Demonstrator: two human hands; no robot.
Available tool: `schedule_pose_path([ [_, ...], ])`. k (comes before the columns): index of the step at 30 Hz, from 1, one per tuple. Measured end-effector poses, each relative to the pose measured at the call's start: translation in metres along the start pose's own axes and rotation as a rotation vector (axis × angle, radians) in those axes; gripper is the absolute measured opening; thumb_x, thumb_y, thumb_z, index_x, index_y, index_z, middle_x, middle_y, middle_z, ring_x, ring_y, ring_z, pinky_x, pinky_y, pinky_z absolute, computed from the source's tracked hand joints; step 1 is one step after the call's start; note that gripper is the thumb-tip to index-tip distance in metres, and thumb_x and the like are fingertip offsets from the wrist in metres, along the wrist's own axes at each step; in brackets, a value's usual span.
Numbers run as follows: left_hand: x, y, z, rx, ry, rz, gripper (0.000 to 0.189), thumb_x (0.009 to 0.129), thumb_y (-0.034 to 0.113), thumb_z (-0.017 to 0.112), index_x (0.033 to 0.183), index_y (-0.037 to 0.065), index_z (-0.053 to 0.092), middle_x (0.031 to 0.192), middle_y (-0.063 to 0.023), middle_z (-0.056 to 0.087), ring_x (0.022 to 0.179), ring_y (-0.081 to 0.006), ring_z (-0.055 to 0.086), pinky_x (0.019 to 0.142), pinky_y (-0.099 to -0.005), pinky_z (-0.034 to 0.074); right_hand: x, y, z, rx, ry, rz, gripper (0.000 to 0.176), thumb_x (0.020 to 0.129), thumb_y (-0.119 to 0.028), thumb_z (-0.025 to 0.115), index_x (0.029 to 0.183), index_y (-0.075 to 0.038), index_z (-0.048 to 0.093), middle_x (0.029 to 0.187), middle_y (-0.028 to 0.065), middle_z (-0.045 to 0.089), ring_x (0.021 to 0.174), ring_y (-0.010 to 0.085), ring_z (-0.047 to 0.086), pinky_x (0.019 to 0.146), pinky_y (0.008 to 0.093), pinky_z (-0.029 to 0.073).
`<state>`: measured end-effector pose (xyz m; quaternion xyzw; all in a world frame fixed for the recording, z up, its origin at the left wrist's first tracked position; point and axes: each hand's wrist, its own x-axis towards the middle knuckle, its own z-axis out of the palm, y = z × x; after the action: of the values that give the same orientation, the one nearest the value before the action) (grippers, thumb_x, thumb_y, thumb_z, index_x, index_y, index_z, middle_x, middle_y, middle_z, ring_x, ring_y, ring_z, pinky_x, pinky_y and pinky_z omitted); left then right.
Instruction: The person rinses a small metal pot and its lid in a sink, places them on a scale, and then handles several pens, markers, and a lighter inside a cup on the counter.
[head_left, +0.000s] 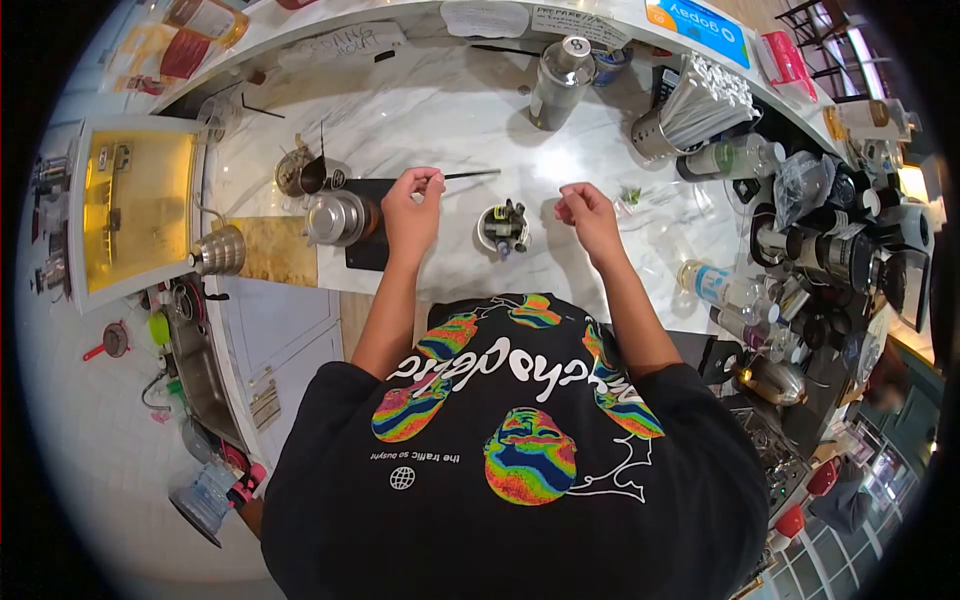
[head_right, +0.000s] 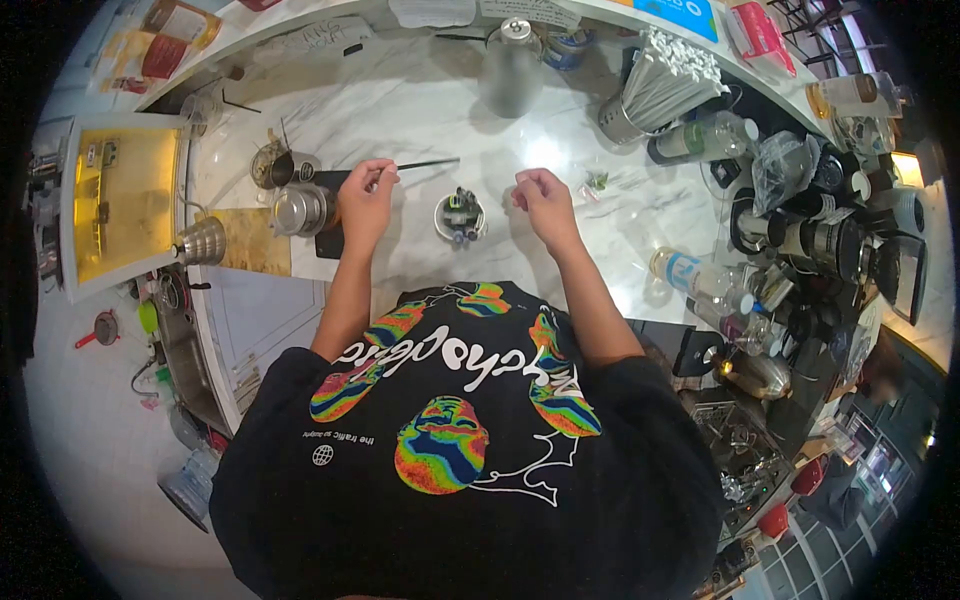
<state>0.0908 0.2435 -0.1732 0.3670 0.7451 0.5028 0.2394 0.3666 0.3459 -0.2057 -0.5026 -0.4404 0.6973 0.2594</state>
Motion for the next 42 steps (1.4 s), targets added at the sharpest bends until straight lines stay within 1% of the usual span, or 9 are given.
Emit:
schedule_pose_path([
  [5, -0.031, 0.038, -0.03, -0.105, 0.057, -0.042, 0.017, 0.095, 0.016, 0.075, 0.106, 0.002, 0.075, 0.084, -0.001, 0.074, 0.068, -0.0017, 0.052, 0.061, -0.021, 0.039, -0.029, -0.041, 0.023, 0.02, -0.015, -0.193, 0.024, 0.104, -0.022, 0.065, 0.111, 0.0, 0.066, 0.09, 0.0068, 0.07, 0.083, 0.0143, 0.067, 0.079, 0.0295, 0.055],
  [12, -0.059, 0.061, -0.044, -0.22, 0.043, 0.079, 0.019, 0.094, 0.015, 0.077, 0.11, 0.004, 0.076, 0.086, -0.0007, 0.076, 0.071, -0.0027, 0.057, 0.065, -0.0215, 0.041, -0.055, -0.055, 0.028, 0.024, -0.055, -0.311, 0.023, 0.104, -0.021, 0.065, 0.111, 0.001, 0.066, 0.092, 0.007, 0.07, 0.085, 0.0147, 0.067, 0.08, 0.0303, 0.055],
  [20, -0.092, 0.071, -0.05, -0.046, -0.1, 0.148, 0.019, 0.09, 0.013, 0.08, 0.105, 0.003, 0.08, 0.089, -0.0055, 0.078, 0.08, -0.0095, 0.066, 0.072, -0.0259, 0.046, -0.076, -0.039, 0.016, -0.007, 0.001, -0.261, 0.027, 0.104, -0.025, 0.065, 0.111, 0.0, 0.066, 0.093, 0.0068, 0.07, 0.085, 0.0151, 0.067, 0.082, 0.0308, 0.055],
  [23, -0.096, 0.076, -0.051, 0.01, -0.167, 0.199, 0.019, 0.09, 0.011, 0.08, 0.106, 0.002, 0.078, 0.091, -0.0059, 0.078, 0.081, -0.0074, 0.067, 0.07, -0.0241, 0.047, -0.079, -0.035, 0.013, 0.0, 0.013, -0.246, 0.028, 0.104, -0.027, 0.065, 0.111, 0.0, 0.066, 0.092, 0.0066, 0.07, 0.085, 0.015, 0.067, 0.082, 0.0301, 0.054],
  [26, -0.093, 0.068, -0.042, 0.079, -0.155, 0.22, 0.019, 0.087, 0.011, 0.083, 0.104, 0.002, 0.08, 0.091, -0.0107, 0.077, 0.08, -0.0139, 0.069, 0.075, -0.0293, 0.052, -0.08, -0.034, 0.01, 0.022, 0.029, -0.263, 0.028, 0.104, -0.028, 0.065, 0.111, -0.001, 0.066, 0.092, 0.0064, 0.07, 0.084, 0.0149, 0.067, 0.081, 0.0298, 0.053],
  [29, -0.091, 0.064, -0.032, 0.119, -0.142, 0.259, 0.018, 0.087, 0.012, 0.083, 0.102, 0.002, 0.08, 0.089, -0.0106, 0.077, 0.081, -0.0141, 0.07, 0.073, -0.0283, 0.052, -0.079, -0.035, 0.009, 0.024, 0.052, -0.278, 0.028, 0.104, -0.028, 0.065, 0.111, -0.001, 0.066, 0.091, 0.0063, 0.07, 0.084, 0.0149, 0.066, 0.08, 0.0299, 0.053],
  [36, -0.09, 0.045, -0.013, 0.051, -0.254, 0.107, 0.021, 0.088, 0.013, 0.082, 0.106, 0.002, 0.079, 0.088, -0.0085, 0.077, 0.079, -0.0125, 0.069, 0.073, -0.0279, 0.052, -0.079, -0.031, 0.006, 0.015, 0.027, -0.243, 0.027, 0.104, -0.026, 0.065, 0.11, -0.001, 0.067, 0.091, 0.0062, 0.07, 0.083, 0.0148, 0.066, 0.08, 0.03, 0.053],
  [39, -0.092, 0.033, -0.006, 0.014, -0.376, 0.109, 0.026, 0.09, 0.022, 0.081, 0.112, 0.008, 0.078, 0.091, -0.0025, 0.078, 0.084, -0.0086, 0.069, 0.074, -0.0284, 0.046, -0.077, -0.031, 0.005, -0.013, 0.025, -0.224, 0.026, 0.103, -0.026, 0.066, 0.11, -0.001, 0.067, 0.091, 0.0062, 0.07, 0.083, 0.0147, 0.066, 0.08, 0.0298, 0.053],
  [42, -0.091, 0.027, -0.001, 0.011, -0.36, 0.07, 0.026, 0.087, 0.013, 0.082, 0.11, 0.002, 0.077, 0.088, -0.0064, 0.077, 0.081, -0.0119, 0.069, 0.076, -0.0288, 0.053, -0.073, -0.03, 0.004, -0.027, 0.04, -0.218, 0.026, 0.104, -0.026, 0.066, 0.111, 0.0, 0.066, 0.091, 0.0062, 0.07, 0.083, 0.0147, 0.066, 0.08, 0.0295, 0.053],
])
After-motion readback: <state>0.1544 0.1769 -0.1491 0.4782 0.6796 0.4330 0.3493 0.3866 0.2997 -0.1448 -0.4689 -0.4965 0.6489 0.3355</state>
